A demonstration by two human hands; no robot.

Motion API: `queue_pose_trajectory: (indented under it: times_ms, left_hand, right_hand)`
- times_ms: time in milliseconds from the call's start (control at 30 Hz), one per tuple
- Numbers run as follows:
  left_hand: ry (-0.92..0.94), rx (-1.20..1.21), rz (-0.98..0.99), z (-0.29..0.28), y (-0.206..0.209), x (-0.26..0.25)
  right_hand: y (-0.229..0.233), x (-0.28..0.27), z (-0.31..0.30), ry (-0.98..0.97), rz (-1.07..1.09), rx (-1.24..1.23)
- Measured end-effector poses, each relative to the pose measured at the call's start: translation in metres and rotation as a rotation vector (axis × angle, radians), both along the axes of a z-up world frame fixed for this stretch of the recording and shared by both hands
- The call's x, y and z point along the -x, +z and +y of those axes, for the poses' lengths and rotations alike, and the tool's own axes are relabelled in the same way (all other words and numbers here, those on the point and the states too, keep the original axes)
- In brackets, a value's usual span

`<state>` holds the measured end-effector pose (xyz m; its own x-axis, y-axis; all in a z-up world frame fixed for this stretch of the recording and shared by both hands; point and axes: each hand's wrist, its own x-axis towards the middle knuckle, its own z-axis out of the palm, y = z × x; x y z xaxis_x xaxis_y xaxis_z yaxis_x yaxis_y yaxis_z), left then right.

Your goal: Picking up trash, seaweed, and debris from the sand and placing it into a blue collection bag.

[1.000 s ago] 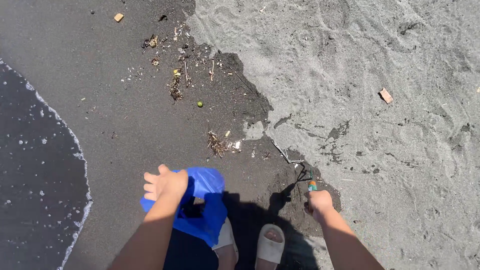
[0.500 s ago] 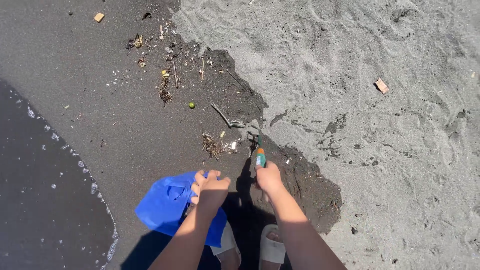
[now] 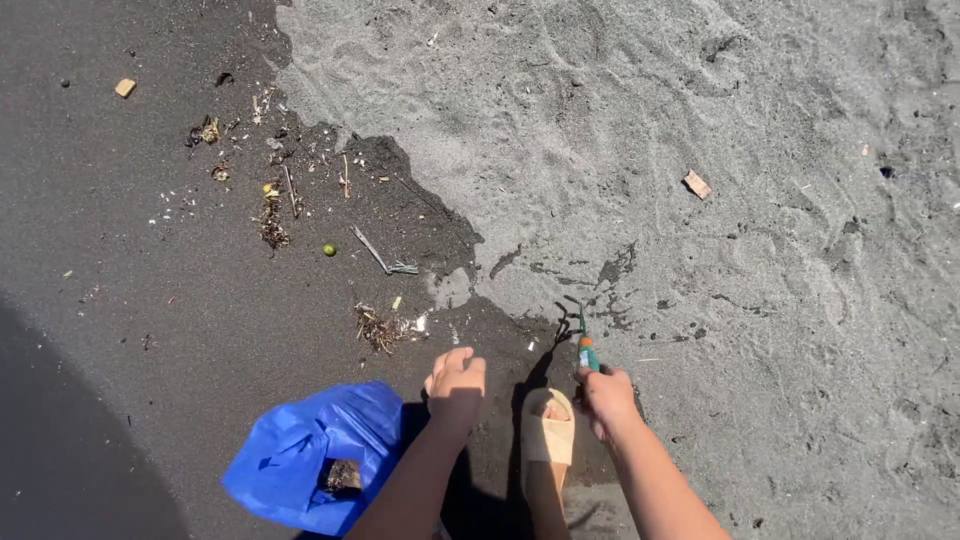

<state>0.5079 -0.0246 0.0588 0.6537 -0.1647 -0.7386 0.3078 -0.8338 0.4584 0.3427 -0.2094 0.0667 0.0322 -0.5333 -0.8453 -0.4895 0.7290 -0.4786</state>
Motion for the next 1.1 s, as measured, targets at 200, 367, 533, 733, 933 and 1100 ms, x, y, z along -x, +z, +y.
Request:
queue_pose_trajectory:
  times_ms: [200, 367, 533, 733, 933, 1100]
  left_hand:
    - [0.016, 0.159, -0.114, -0.049, -0.054, 0.048]
    - [0.067, 0.175, -0.049, -0.106, -0.038, 0.04]
    - [0.144, 0.328, 0.022, -0.184, -0.028, 0.014]
    - [-0.013, 0.371, 0.015, -0.273, 0.031, -0.027]
    - [0.04, 0.386, 0.037, -0.259, 0.007, -0.007]
    - [0.207, 0.336, 0.007, -0.182, -0.039, 0.029]
  right_hand:
    - [-0.029, 0.036, -0.107, 0.047, -0.022, 0.108]
    - [0.005, 0.003, -0.189, 0.158, 0.086, 0.305]
    - [-0.032, -0.009, -0.293, 0.471, 0.426, 0.643]
    - [-0.044, -0.044, -0.33, 0.543, 0.547, 0.703]
    - [0.006, -0.065, -0.219, 0.328, 0.105, 0.247]
    - [0.063, -0.075, -0.159, 0.305, -0.183, -0.094]
